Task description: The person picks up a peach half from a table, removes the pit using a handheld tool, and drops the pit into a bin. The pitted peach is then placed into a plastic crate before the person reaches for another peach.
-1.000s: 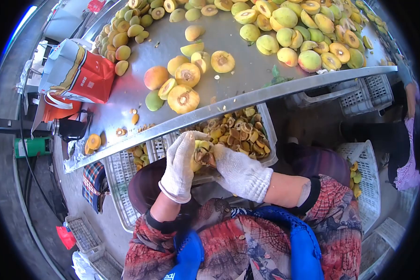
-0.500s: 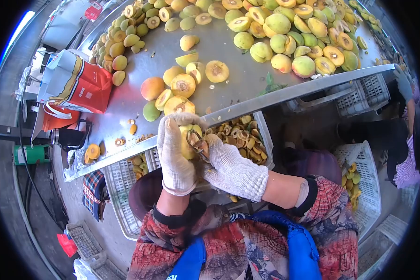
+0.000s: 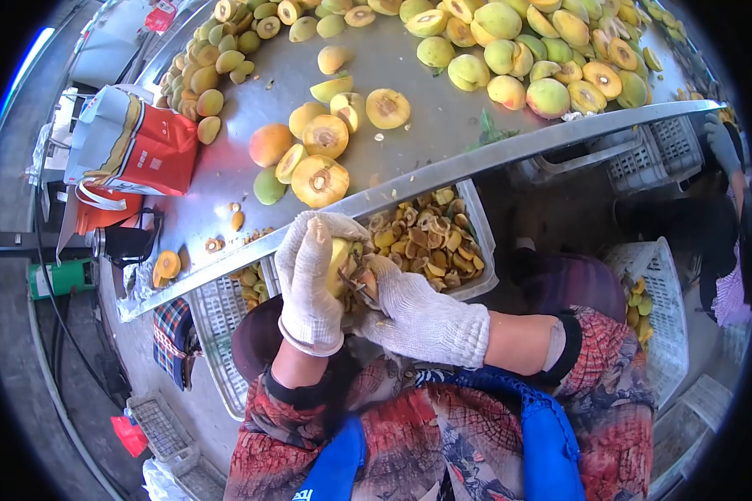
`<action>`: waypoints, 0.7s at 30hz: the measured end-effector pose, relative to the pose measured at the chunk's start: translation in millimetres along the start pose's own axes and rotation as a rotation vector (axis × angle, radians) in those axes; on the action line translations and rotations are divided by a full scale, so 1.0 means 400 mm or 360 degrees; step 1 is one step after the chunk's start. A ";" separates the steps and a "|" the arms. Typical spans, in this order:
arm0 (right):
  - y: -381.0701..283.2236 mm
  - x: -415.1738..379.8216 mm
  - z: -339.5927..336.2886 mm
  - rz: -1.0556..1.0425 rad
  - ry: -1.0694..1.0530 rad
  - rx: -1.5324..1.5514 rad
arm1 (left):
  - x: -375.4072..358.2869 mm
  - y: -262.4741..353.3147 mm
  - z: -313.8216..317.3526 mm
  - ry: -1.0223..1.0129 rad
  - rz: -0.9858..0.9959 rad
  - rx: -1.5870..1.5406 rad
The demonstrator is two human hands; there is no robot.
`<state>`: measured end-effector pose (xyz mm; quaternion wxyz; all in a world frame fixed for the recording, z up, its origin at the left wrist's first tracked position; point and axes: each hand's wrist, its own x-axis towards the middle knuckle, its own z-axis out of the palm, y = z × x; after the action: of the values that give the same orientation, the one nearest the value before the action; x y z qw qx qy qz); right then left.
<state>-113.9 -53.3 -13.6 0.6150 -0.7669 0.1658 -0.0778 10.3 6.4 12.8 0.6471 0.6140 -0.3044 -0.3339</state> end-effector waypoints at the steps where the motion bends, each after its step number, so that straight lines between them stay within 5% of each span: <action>1: 0.002 -0.001 0.000 0.0054 -0.0023 0.0005 | 0.003 -0.002 -0.003 -0.0060 0.0005 0.0049; 7: 0.001 0.031 -0.035 0.0196 -0.0008 0.0094 | 0.046 -0.016 -0.006 -0.0121 -0.0038 0.0091; 8: 0.004 0.036 -0.037 0.0088 0.0066 0.0103 | 0.050 -0.014 0.006 -0.0141 0.0063 -0.0188; 12: -0.002 0.041 -0.034 0.0004 0.0119 0.0015 | 0.023 0.005 0.038 0.0005 0.0410 -0.0057; 14: -0.004 0.039 -0.023 0.0204 0.0079 0.0146 | 0.012 0.004 0.034 0.0186 0.0068 -0.0041; 17: 0.042 0.044 0.022 -0.0127 0.0139 0.0032 | 0.010 0.009 0.034 0.0223 -0.0153 0.0098; 21: 0.016 0.038 0.030 -0.0125 0.0143 0.0077 | 0.005 -0.027 -0.001 0.0215 -0.0007 0.0255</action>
<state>-97.1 -48.8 -23.8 0.6217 -0.7535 0.1611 -0.1403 11.2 4.8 1.8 0.6143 0.6856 -0.2844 -0.2677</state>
